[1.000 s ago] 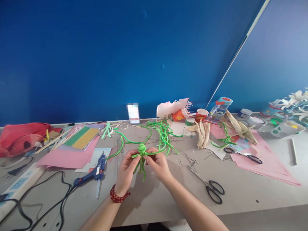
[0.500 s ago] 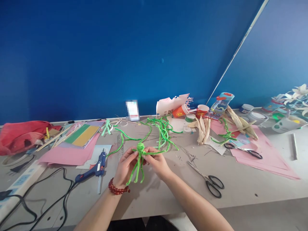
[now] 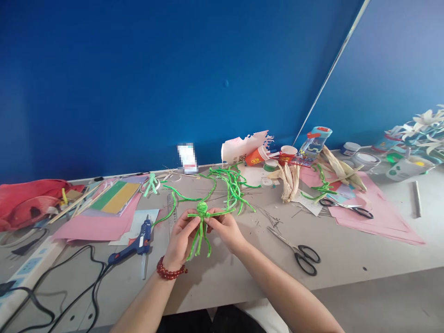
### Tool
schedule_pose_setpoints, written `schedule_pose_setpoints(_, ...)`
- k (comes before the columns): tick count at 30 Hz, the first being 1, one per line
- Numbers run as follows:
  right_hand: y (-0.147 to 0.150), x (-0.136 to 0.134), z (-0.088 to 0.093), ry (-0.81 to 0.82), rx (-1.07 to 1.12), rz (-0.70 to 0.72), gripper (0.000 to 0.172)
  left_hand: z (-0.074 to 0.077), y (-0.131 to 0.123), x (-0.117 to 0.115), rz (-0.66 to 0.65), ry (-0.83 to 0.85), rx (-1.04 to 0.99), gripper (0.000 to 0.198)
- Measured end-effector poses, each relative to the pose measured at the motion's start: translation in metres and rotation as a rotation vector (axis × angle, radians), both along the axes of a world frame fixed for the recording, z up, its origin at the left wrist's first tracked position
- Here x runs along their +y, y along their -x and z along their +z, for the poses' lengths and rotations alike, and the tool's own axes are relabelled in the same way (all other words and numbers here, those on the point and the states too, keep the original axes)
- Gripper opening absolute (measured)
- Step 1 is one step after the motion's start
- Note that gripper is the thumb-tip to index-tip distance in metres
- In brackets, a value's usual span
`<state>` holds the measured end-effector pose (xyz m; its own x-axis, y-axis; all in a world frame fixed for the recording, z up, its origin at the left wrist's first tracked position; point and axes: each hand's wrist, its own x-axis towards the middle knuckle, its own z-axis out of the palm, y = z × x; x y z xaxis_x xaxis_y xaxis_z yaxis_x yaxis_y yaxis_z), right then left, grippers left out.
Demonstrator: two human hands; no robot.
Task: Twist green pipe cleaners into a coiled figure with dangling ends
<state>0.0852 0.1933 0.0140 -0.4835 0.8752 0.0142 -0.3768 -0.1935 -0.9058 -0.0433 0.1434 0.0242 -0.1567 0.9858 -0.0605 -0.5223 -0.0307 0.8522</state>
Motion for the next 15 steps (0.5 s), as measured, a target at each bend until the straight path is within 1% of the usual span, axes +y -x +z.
schedule_pose_setpoints(6, -0.0018, 0.0006, 0.0006, -0.017, -0.006, 0.002, 0.029, -0.0014, 0.0010, 0.0008, 0.018, -0.009, 0.040, 0.018)
schedule_pose_setpoints(11, -0.0020, 0.0008, -0.0013, -0.041, -0.005, -0.029, 0.029, -0.0050, 0.0031, 0.0007, 0.009, -0.031, 0.076, 0.016)
schedule_pose_setpoints(13, -0.0019, 0.0013, -0.0027, -0.062, -0.011, -0.048, 0.030, -0.0051, 0.0037, -0.0002, 0.018, -0.060, 0.164, 0.017)
schedule_pose_setpoints(15, -0.0019, 0.0015, -0.0037, -0.079, -0.024, -0.080, 0.031, -0.0040, 0.0038, -0.0014, 0.049, -0.110, 0.332, 0.019)
